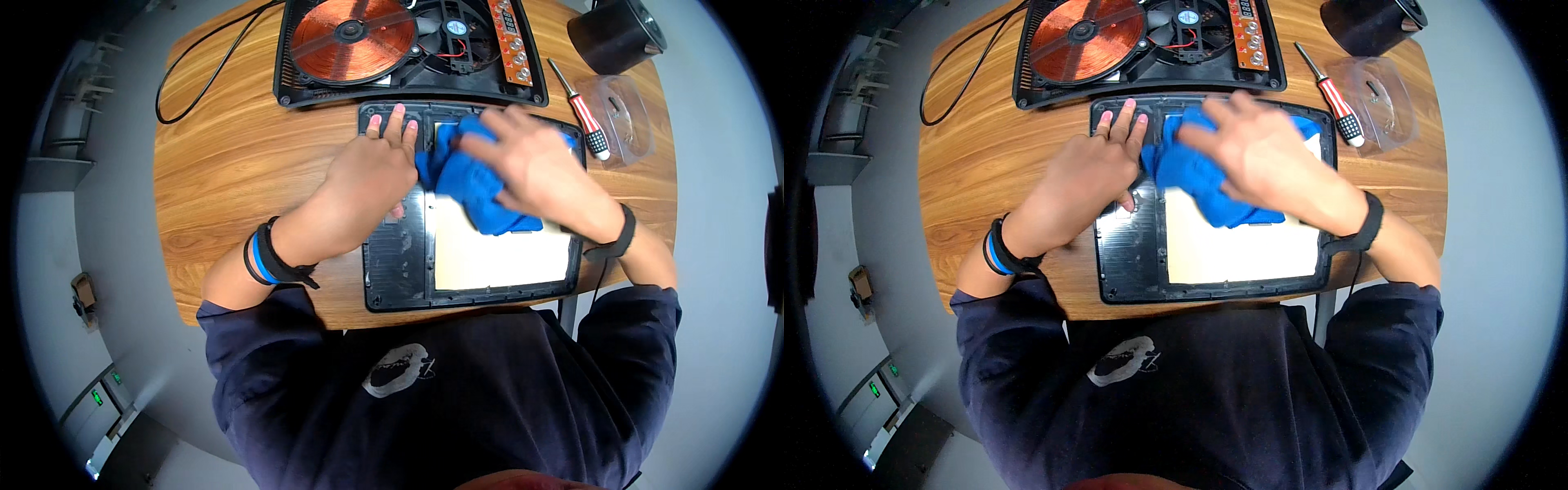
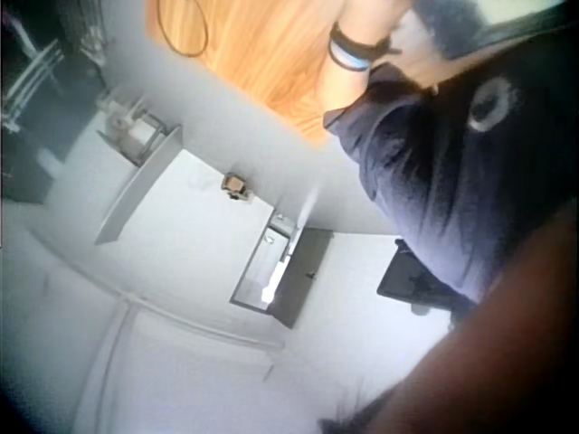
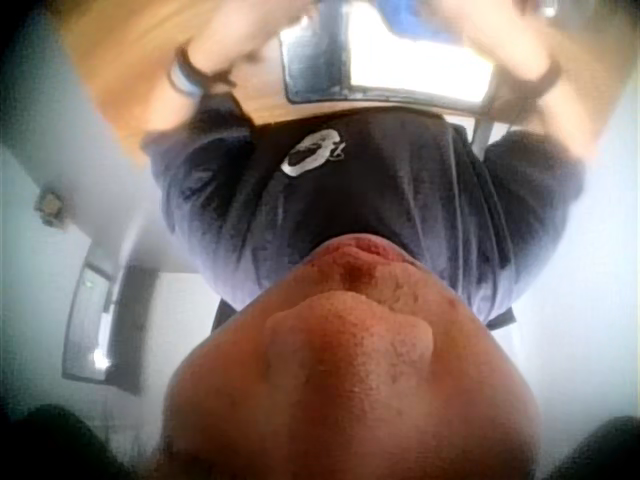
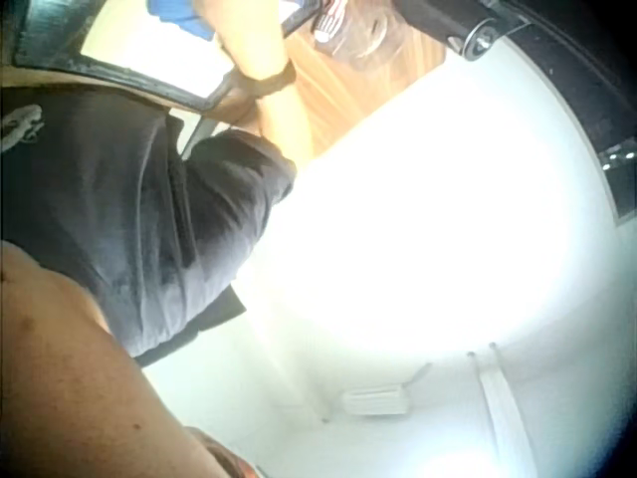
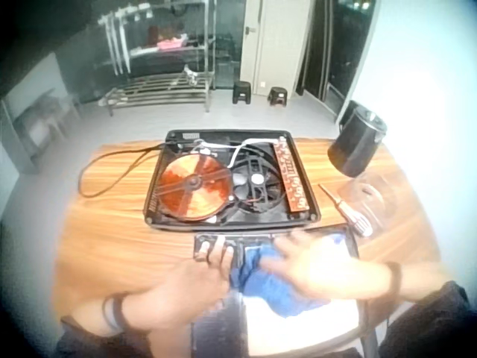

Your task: The person adjusts and secures a copper coil inside an open electronic device using a screwdriver. They then wipe the device's cover with a blue cloth.

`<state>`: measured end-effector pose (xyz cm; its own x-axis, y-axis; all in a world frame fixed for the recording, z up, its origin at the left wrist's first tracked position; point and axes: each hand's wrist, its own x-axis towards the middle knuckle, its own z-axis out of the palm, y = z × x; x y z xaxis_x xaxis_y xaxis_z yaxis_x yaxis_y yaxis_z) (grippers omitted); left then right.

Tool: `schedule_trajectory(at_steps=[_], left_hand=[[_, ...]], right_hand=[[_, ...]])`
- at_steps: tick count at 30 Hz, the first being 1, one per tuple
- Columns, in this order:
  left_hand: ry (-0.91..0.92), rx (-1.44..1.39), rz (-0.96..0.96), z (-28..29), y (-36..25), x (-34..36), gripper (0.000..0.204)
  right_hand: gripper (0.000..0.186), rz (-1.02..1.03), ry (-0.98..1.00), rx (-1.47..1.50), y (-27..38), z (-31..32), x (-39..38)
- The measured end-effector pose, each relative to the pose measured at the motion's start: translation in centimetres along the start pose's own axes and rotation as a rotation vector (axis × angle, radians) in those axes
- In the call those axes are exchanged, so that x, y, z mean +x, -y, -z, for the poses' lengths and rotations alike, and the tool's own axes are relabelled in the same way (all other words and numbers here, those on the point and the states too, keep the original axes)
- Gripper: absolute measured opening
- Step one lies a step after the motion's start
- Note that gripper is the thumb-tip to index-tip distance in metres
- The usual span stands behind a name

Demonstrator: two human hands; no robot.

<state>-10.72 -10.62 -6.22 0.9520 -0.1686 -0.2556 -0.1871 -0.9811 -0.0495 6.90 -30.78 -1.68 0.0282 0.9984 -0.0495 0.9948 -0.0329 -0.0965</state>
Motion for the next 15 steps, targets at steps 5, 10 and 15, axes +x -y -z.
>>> schedule_trajectory(at_steps=[5, 10, 15], left_hand=[[0.037, 0.027, 0.024, -0.4, -0.7, 0.0, 0.107], [-0.031, 0.055, -0.011, -0.9, -0.4, -0.1, 0.107], [0.024, 0.110, 0.010, -0.9, -1.2, -0.1, 0.107]], right_hand=[[0.059, 0.130, 0.268, 0.171, -0.9, 0.5, -2.3], [0.066, 0.183, 0.640, 0.431, -3.6, 2.9, -5.5], [0.075, 0.049, 0.311, 0.467, -4.7, 5.8, -6.5]])
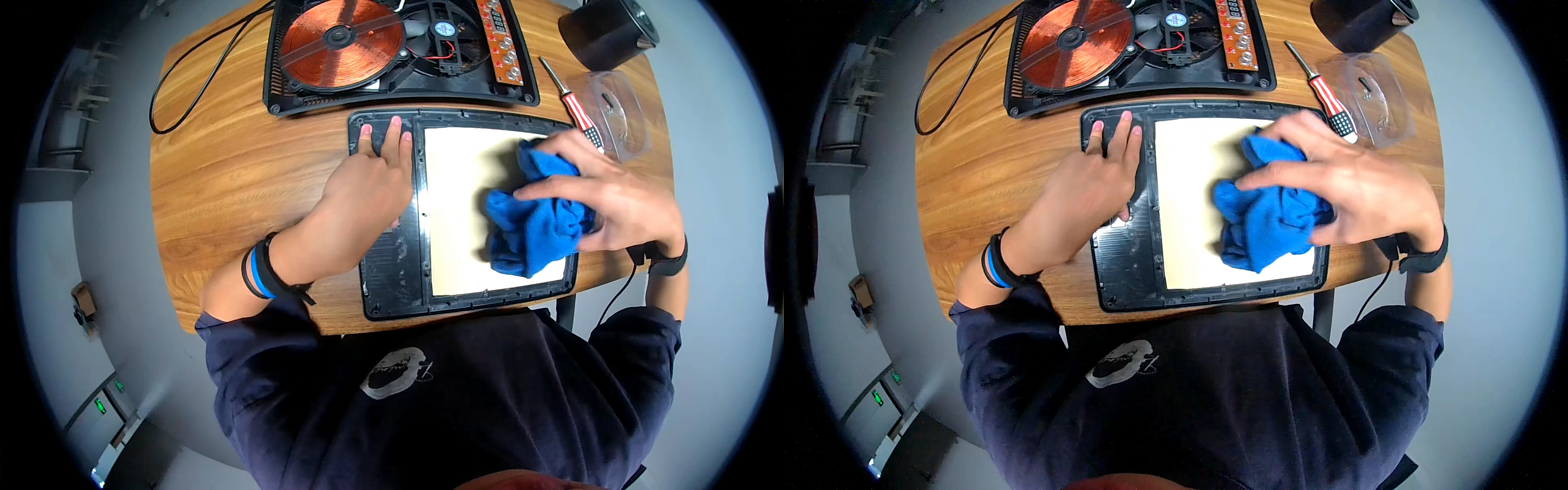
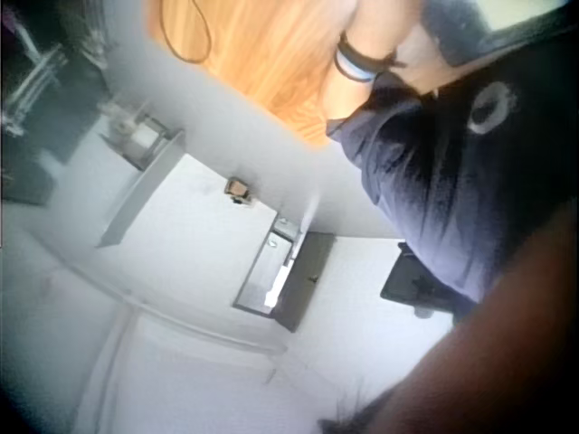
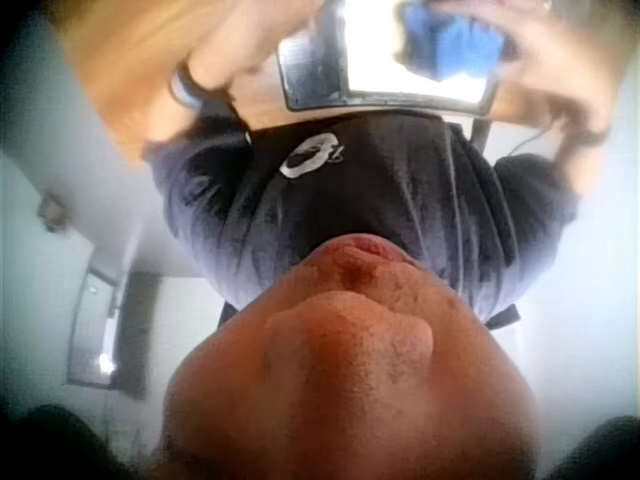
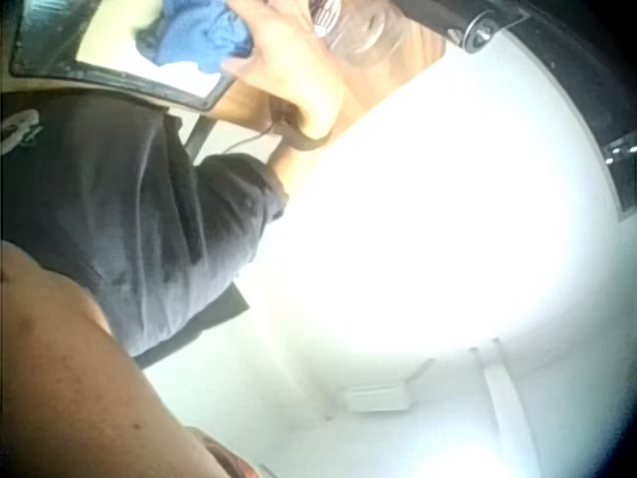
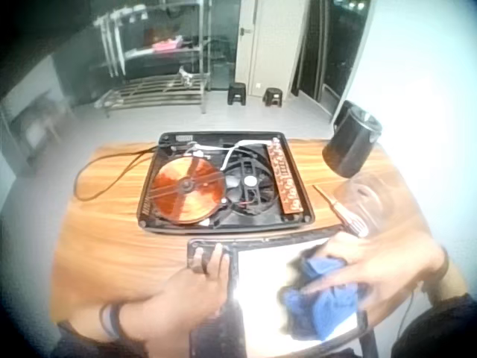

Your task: The person adjusts and secures a copper coil inside an open electronic device using a screwdriver. They then wipe the device's cover with a blue cloth.

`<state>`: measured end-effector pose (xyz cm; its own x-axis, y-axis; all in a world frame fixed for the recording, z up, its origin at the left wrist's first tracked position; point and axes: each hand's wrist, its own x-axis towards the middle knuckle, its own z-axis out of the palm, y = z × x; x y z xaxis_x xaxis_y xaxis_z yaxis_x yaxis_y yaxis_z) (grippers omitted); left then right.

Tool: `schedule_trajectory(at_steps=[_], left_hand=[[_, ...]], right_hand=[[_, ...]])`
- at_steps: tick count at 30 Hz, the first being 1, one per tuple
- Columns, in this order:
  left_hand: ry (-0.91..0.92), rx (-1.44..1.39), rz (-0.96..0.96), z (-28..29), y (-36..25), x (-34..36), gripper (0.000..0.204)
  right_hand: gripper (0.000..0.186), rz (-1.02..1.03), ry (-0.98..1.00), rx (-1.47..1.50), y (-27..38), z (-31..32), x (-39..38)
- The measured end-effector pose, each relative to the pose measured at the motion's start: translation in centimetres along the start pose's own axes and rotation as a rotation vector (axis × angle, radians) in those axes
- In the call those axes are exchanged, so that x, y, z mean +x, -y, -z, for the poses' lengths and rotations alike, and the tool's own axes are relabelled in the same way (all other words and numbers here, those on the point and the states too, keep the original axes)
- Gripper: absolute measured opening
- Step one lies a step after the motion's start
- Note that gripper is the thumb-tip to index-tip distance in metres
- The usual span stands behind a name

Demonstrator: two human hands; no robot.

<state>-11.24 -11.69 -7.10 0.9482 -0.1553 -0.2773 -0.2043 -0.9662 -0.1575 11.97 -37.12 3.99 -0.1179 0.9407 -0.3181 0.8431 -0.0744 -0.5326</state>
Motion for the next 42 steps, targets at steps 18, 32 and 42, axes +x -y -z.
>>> schedule_trajectory(at_steps=[18, 32, 42], left_hand=[[-0.058, -0.090, -0.090, -0.1, -1.1, -2.8, 0.083], [0.001, -0.077, 0.151, -0.5, -2.8, -2.6, 0.051], [-0.151, -0.090, 0.095, -0.8, -1.7, -2.5, 0.025]], right_hand=[[0.054, 0.026, -0.156, -0.142, -2.4, -2.7, 5.6], [0.037, 0.137, -0.397, -0.426, 0.7, -4.8, 15.2], [0.036, 0.157, -0.307, -0.663, 1.1, -6.0, 16.9]])
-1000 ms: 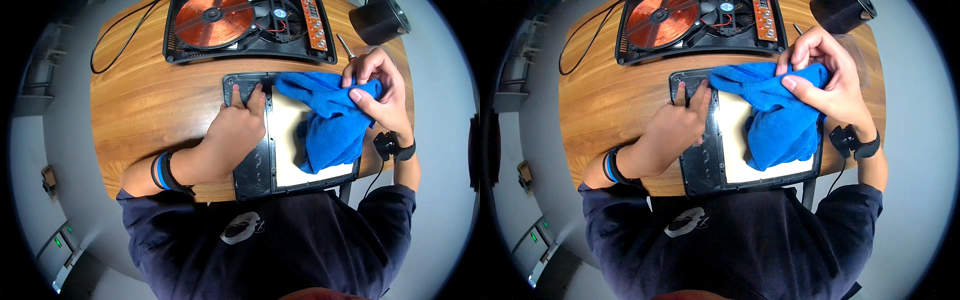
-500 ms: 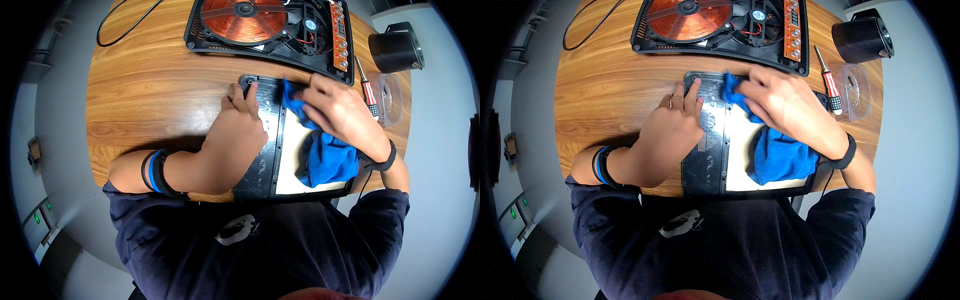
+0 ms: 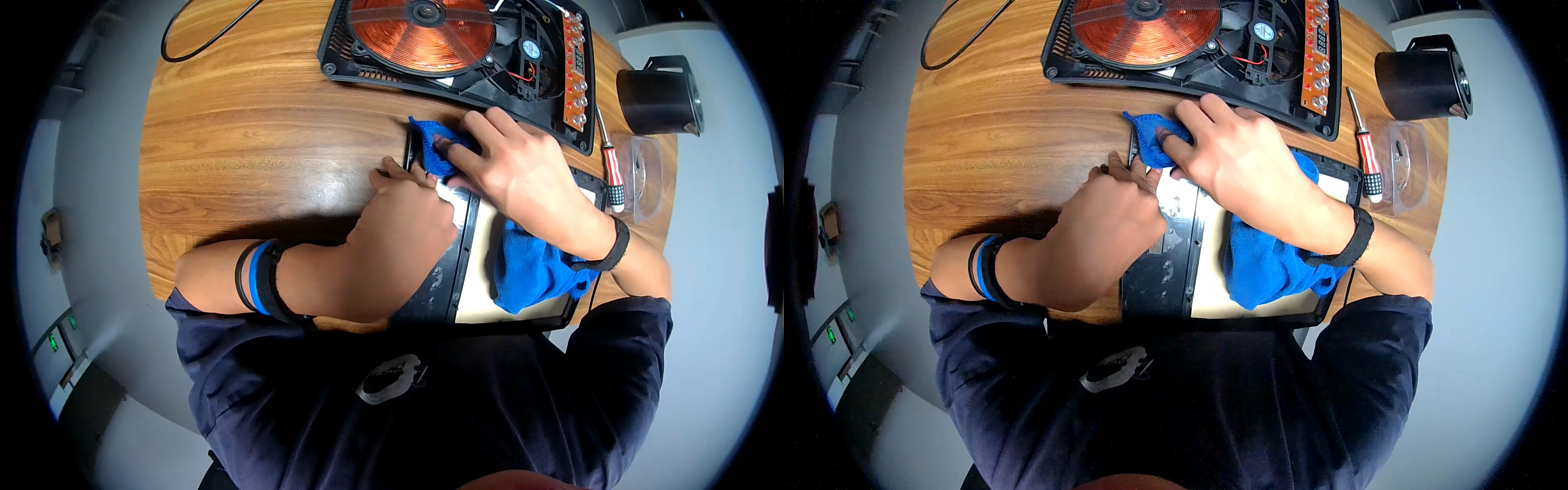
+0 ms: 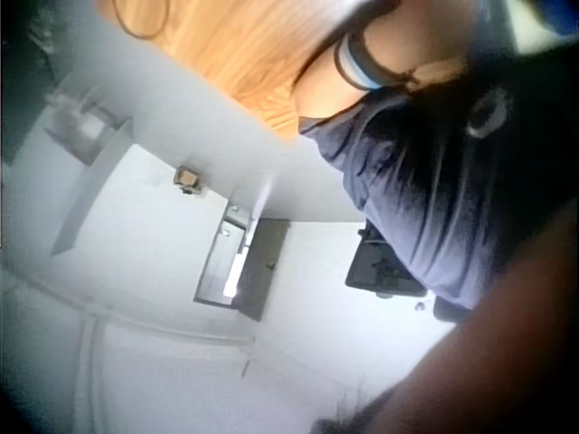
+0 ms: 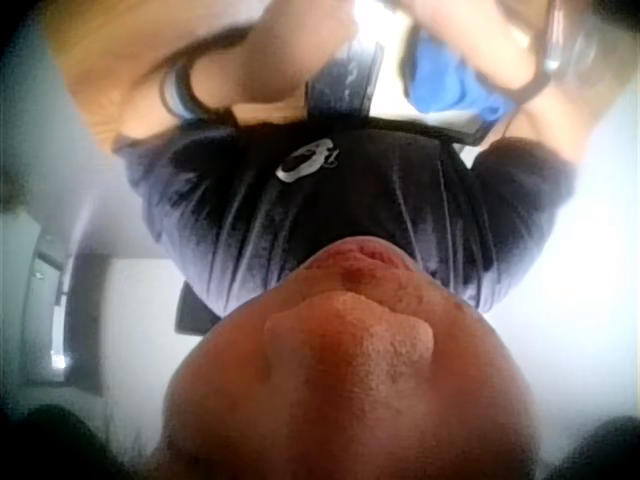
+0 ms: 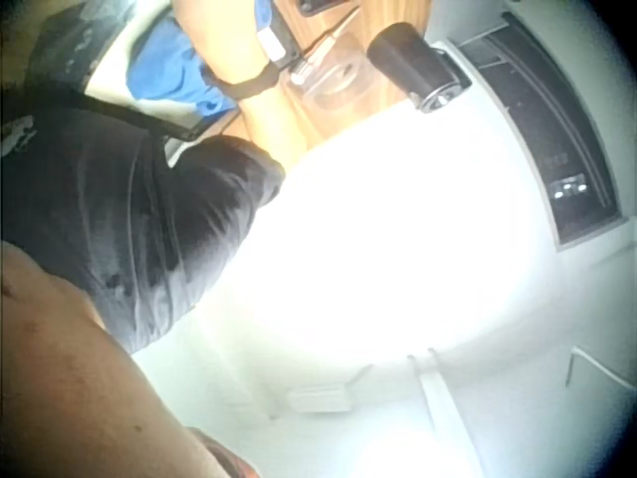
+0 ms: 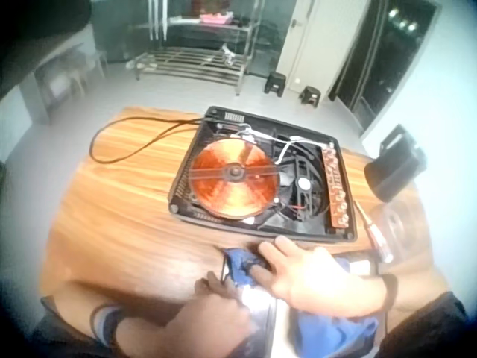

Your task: The person adjusts and secures a copper coil inside an open electronic device using a screwdriver. They then wipe the device's cover with a blue cloth.

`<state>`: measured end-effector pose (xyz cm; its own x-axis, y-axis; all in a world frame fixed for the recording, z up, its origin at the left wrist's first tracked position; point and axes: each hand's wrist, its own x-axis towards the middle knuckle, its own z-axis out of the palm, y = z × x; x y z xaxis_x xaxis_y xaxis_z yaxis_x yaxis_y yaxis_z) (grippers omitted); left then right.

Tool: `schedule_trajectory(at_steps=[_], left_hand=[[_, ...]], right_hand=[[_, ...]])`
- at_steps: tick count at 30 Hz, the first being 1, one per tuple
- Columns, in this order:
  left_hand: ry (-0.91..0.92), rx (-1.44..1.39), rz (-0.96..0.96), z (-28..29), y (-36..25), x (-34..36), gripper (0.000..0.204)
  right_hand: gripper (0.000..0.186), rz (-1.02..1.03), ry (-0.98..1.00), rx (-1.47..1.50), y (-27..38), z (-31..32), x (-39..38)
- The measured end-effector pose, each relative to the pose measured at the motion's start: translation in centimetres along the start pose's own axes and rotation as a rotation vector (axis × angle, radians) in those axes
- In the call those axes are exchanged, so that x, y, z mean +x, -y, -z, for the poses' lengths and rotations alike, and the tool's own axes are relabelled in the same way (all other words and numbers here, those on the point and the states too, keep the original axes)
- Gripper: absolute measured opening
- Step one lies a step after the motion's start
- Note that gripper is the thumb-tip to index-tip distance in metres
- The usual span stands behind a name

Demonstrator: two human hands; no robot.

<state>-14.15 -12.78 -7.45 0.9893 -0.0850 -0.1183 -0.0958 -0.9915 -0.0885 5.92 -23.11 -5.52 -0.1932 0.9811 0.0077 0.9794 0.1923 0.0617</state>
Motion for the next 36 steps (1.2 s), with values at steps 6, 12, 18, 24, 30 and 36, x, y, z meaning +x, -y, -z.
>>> schedule_trajectory(at_steps=[6, 12, 18, 24, 30, 36], left_hand=[[0.107, -0.011, -0.035, 0.5, -0.4, 0.0, 0.020], [0.113, 0.066, -0.001, 0.8, -1.1, -0.1, 0.018], [0.146, -0.038, -0.012, 1.1, -0.6, 0.3, 0.012], [0.043, 0.033, -0.095, 1.9, -1.4, -0.3, 0.009], [0.123, 0.061, -0.078, 2.2, -1.7, -0.1, 0.008], [0.099, 0.051, -0.069, 2.4, -1.4, -0.2, 0.008]], right_hand=[[0.029, -0.045, -0.023, 0.096, -0.1, 0.0, 1.2], [0.031, 0.041, -0.083, 0.133, 0.8, -0.8, 2.4], [0.027, 0.167, 0.031, -0.126, 0.4, 0.3, 1.7], [0.042, 0.050, 0.046, -0.140, 0.6, 0.5, 1.2], [0.040, -0.060, 0.101, 0.249, -0.1, 0.1, 1.7], [0.039, -0.050, 0.110, 0.416, -0.9, -0.3, 1.9]])
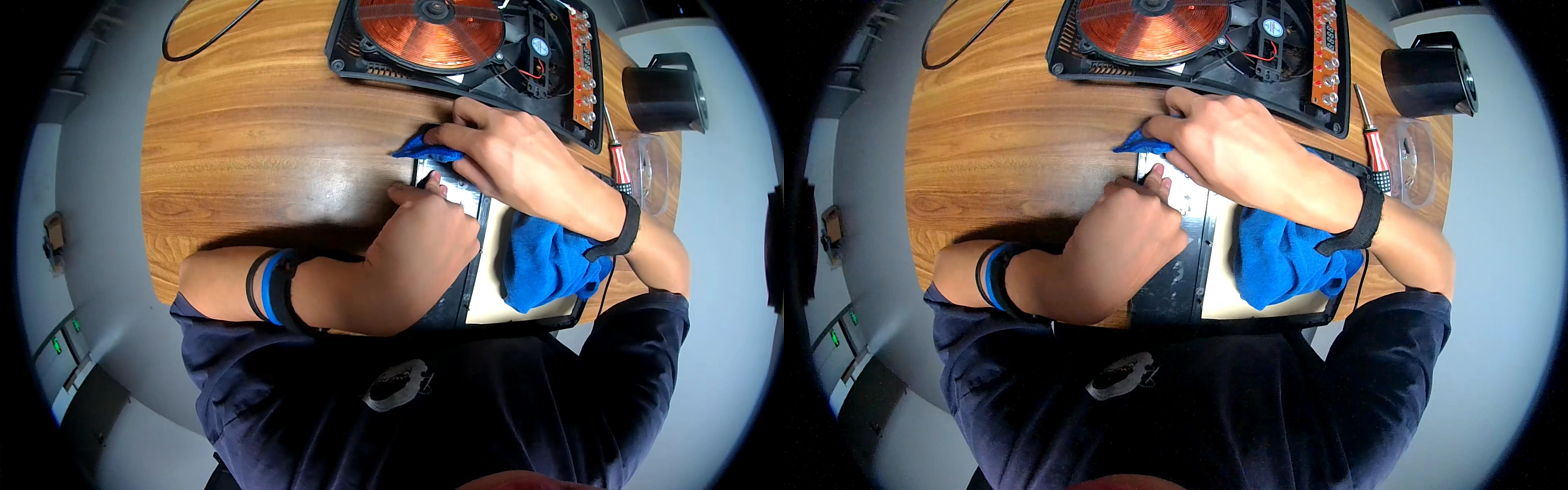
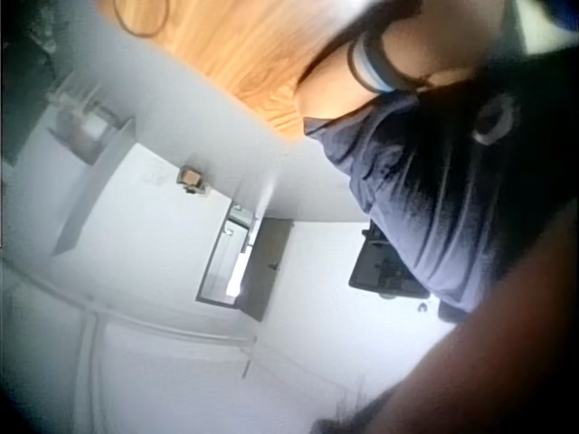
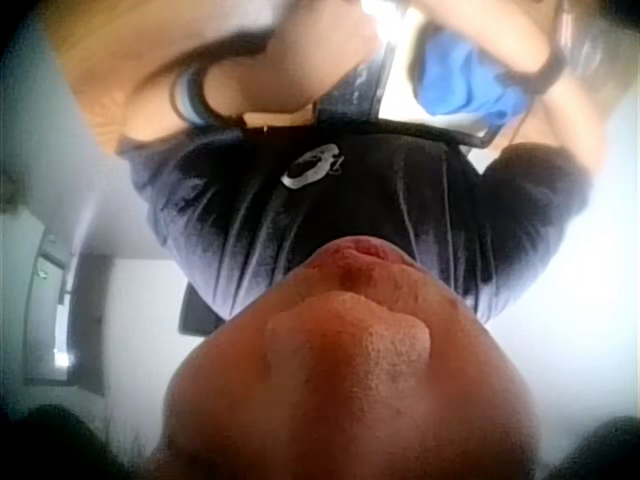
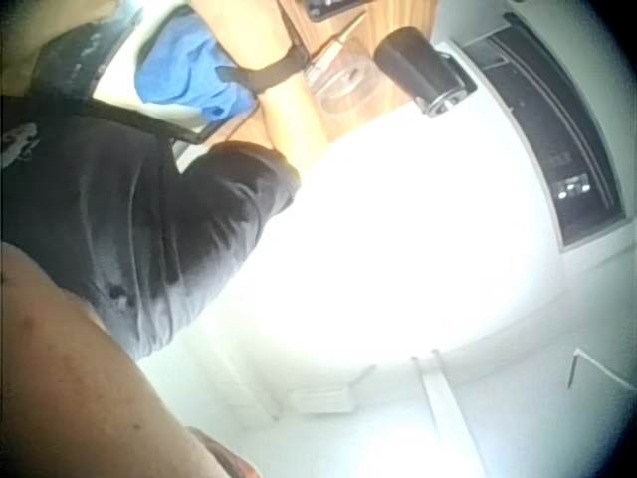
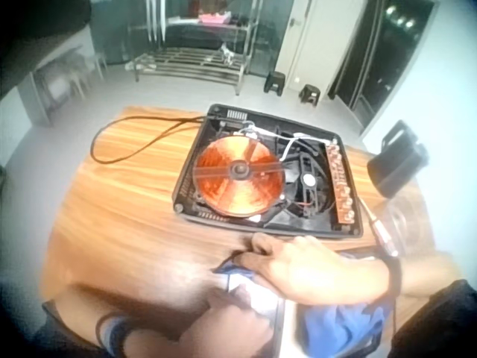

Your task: The person adjusts and secures a copper coil inside an open electronic device using a screwdriver. They then wipe the device's cover with a blue cloth.

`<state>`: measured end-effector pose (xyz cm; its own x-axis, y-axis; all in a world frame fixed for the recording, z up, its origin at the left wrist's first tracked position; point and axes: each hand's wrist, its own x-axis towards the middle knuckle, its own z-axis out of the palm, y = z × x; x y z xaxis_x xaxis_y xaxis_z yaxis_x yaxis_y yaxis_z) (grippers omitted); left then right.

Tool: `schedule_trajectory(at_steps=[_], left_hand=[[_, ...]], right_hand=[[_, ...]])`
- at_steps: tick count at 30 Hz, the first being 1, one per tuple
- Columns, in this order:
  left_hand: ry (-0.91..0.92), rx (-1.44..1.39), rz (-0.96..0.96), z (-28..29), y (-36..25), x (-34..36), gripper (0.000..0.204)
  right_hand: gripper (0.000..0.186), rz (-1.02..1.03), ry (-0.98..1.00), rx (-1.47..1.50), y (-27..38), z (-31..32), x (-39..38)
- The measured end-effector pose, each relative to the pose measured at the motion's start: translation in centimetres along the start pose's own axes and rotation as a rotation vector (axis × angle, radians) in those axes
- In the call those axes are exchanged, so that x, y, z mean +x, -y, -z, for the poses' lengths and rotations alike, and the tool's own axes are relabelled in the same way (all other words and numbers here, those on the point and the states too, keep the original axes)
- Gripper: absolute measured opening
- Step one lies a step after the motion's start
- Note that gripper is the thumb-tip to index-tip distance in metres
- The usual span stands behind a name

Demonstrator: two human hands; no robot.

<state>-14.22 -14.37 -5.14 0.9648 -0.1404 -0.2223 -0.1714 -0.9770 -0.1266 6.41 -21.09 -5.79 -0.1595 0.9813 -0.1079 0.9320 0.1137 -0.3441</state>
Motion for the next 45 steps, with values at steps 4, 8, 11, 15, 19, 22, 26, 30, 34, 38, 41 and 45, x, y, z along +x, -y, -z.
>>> schedule_trajectory(at_steps=[4, 8, 11, 15, 19, 22, 26, 30, 34, 38, 41, 45], left_hand=[[-0.030, -0.055, -0.011, -0.6, 0.3, -0.1, 0.010], [-0.159, -0.184, -0.084, -2.0, 1.1, 0.1, 0.012], [-0.064, -0.236, -0.072, -2.3, 0.8, 0.6, 0.012], [-0.138, -0.231, -0.054, -2.5, 0.9, 0.5, 0.013], [-0.109, -0.199, -0.040, -2.2, 0.8, 0.8, 0.013], [-0.065, -0.183, -0.022, -1.9, 0.7, 0.7, 0.012], [0.013, -0.209, -0.016, -1.5, 0.5, 1.0, 0.009], [-0.122, -0.295, -0.112, -1.8, 1.7, 0.8, 0.008], [-0.205, -0.370, -0.190, -1.8, 2.8, 0.3, 0.008], [-0.212, -0.285, -0.155, -1.7, 2.5, 0.6, 0.010], [-0.280, -0.381, -0.206, -1.8, 2.9, 0.6, 0.013], [-0.208, -0.347, -0.200, -1.7, 3.0, 0.7, 0.016]], right_hand=[[0.038, 0.072, -0.101, -0.048, -0.3, 0.0, 0.0], [0.038, 0.123, -0.115, -0.142, -0.4, -0.1, 0.0], [0.039, 0.090, -0.073, -0.172, -0.4, -0.2, -0.4], [0.042, -0.099, 0.082, -0.081, -0.6, -0.4, -1.5], [0.038, 0.015, 0.035, -0.114, -0.2, 0.0, -2.4], [0.043, 0.030, 0.070, -0.197, 1.0, 1.0, -3.4], [0.048, 0.033, 0.064, -0.233, 1.4, 1.7, -4.1], [0.045, 0.060, -0.095, -0.332, 0.4, 0.5, -3.7], [0.043, -0.012, 0.017, -0.347, 0.1, 0.2, -4.7], [0.039, -0.032, 0.001, -0.327, 0.5, 0.8, -5.3], [0.039, 0.011, -0.035, -0.277, 0.5, 0.3, -4.6], [0.035, -0.053, -0.068, -0.208, -0.5, 0.0, -5.0]])
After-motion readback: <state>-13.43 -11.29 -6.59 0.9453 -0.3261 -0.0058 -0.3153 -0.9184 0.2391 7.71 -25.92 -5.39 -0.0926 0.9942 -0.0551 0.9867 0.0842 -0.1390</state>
